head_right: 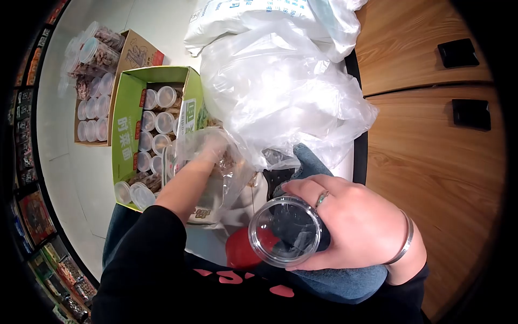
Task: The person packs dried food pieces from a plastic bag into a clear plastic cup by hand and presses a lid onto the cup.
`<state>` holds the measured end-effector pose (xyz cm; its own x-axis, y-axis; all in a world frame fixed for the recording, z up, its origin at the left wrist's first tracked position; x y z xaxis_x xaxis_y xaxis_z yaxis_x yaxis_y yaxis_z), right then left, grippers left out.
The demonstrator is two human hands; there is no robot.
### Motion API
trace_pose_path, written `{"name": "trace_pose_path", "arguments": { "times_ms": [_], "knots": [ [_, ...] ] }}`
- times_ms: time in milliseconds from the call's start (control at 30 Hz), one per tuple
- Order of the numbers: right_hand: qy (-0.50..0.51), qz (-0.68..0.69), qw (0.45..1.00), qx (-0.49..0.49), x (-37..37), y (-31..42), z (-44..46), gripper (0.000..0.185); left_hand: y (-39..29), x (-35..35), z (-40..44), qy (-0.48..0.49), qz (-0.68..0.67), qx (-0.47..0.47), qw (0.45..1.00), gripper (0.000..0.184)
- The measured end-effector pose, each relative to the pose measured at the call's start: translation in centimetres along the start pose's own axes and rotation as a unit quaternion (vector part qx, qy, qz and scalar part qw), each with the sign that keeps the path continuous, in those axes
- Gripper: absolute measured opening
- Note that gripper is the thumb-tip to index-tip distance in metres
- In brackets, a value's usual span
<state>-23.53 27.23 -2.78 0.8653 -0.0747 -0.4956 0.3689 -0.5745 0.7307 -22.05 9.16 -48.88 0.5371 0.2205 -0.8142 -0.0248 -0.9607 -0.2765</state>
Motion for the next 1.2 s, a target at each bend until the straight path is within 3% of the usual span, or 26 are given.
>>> {"name": "trace_pose_path", "arguments": {
  "times_ms": [67,200,233,300,367,400,567,800,967,1067,1133,1200],
  "knots": [
    [0.008,0.003,1.000,0.010,0.0,-0.2,0.0,0.070,0.2,-2.4,-0.9,-0.089,-0.193,-0.056,0.976,0.016],
    [0.019,0.012,1.000,0.017,0.4,-0.6,-0.1,0.071,1.0,2.2,-0.4,-0.027,-0.180,-0.046,0.982,0.015],
    [0.019,0.011,1.000,0.017,0.4,-0.6,-0.2,0.071,-0.8,2.6,-0.9,0.108,-0.056,-0.017,0.992,0.024],
    [0.015,0.010,1.000,0.011,0.3,-0.5,-0.2,0.071,-3.1,1.1,-3.1,0.240,0.070,0.013,0.968,0.034],
    [0.013,0.010,1.000,-0.008,0.4,-0.2,-0.3,0.071,-7.5,-3.8,-6.3,0.261,0.259,0.164,0.915,0.027],
    [0.011,0.010,1.000,-0.026,0.5,0.0,-0.2,0.071,-8.1,-4.6,-6.9,0.267,0.275,0.174,0.907,0.026],
    [-0.005,0.024,0.999,-0.031,0.4,0.1,-0.6,0.072,-9.1,-6.4,-6.3,0.216,0.201,0.067,0.953,0.022],
    [-0.035,-0.010,0.997,-0.061,0.5,1.0,-0.9,0.073,-11.6,-14.7,-9.4,0.144,0.195,0.000,0.970,0.018],
    [-0.023,0.010,0.999,-0.033,1.0,1.0,-0.9,0.074,-13.0,-26.5,-18.1,0.182,0.172,-0.053,0.967,0.022],
    [-0.019,-0.006,1.000,-0.003,1.4,2.3,-1.2,0.078,-11.1,-29.7,-22.4,0.148,0.126,-0.085,0.977,0.025],
    [-0.022,-0.018,1.000,0.012,2.0,2.8,-1.0,0.077,-11.1,-33.0,-26.4,0.097,0.002,-0.080,0.992,0.026],
    [-0.040,-0.036,0.999,-0.003,2.3,4.4,-0.8,0.076,-11.0,-35.0,-29.8,0.042,-0.032,-0.050,0.997,0.025]
  ]
}}
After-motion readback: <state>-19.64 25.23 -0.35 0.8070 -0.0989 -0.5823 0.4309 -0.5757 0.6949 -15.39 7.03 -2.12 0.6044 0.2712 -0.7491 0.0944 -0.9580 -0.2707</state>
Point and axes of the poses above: each hand's wrist, its own z-axis towards the middle knuckle, its own x-axis out of the palm, y = z × x, the point moved 8 cm from there along z, towards the middle knuckle, and after that the axes turned 8 degrees about y, right-handed, at the moved point
